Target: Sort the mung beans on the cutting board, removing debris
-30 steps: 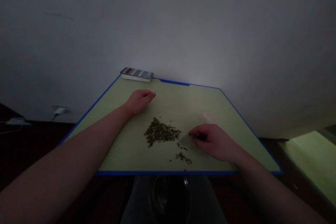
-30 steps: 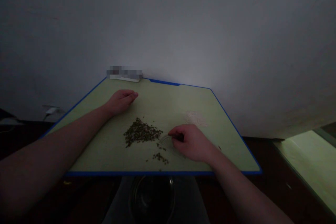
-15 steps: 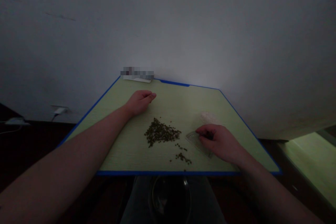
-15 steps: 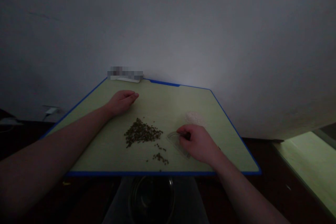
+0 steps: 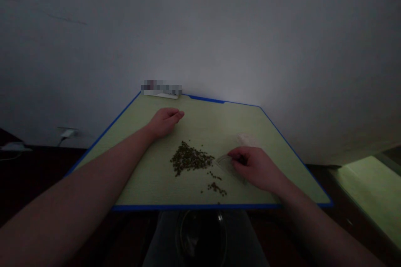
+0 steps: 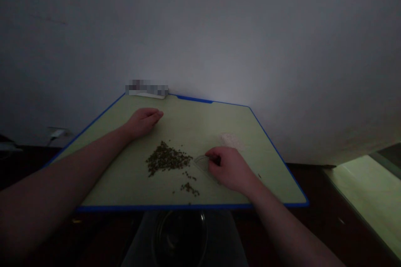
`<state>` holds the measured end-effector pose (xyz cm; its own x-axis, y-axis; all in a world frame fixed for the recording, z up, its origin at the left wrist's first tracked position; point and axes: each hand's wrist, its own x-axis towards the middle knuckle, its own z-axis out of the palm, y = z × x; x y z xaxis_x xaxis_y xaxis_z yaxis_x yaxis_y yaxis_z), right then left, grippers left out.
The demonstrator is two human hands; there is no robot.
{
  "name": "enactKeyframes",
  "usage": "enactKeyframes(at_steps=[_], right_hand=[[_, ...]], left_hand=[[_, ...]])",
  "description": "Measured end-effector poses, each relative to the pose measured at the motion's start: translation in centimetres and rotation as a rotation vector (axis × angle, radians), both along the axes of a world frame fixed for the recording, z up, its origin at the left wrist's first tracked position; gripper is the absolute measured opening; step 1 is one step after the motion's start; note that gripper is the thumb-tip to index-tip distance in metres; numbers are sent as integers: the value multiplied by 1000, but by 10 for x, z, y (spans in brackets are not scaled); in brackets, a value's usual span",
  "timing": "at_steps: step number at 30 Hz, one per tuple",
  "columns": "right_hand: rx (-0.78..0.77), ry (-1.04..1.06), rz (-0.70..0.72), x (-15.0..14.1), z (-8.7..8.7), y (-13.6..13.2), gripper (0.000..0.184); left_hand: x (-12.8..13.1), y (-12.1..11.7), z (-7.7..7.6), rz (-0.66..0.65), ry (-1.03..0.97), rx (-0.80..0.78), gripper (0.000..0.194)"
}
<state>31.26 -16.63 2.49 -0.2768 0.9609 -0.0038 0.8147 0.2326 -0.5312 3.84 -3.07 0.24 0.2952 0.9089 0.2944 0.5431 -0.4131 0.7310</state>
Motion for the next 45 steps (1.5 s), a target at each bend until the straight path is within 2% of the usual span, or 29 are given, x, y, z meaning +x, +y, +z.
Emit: enactKeyframes(at_steps=[13,24,33,45], right_hand=[[6,3,55,-4,4,-2,23],[-81,76,115,-11,2,1,24],[-44,46,98,-16,3,5,22],[-54,47,175,-22,5,9,25]], left_hand=[[-1,1,-2,0,-12,-2,41],[-1,2,-3,11,-13,-13,42],[0,2,-4,4,-35,-9,40],[-1,2,-3,-5,-32,-13,42]])
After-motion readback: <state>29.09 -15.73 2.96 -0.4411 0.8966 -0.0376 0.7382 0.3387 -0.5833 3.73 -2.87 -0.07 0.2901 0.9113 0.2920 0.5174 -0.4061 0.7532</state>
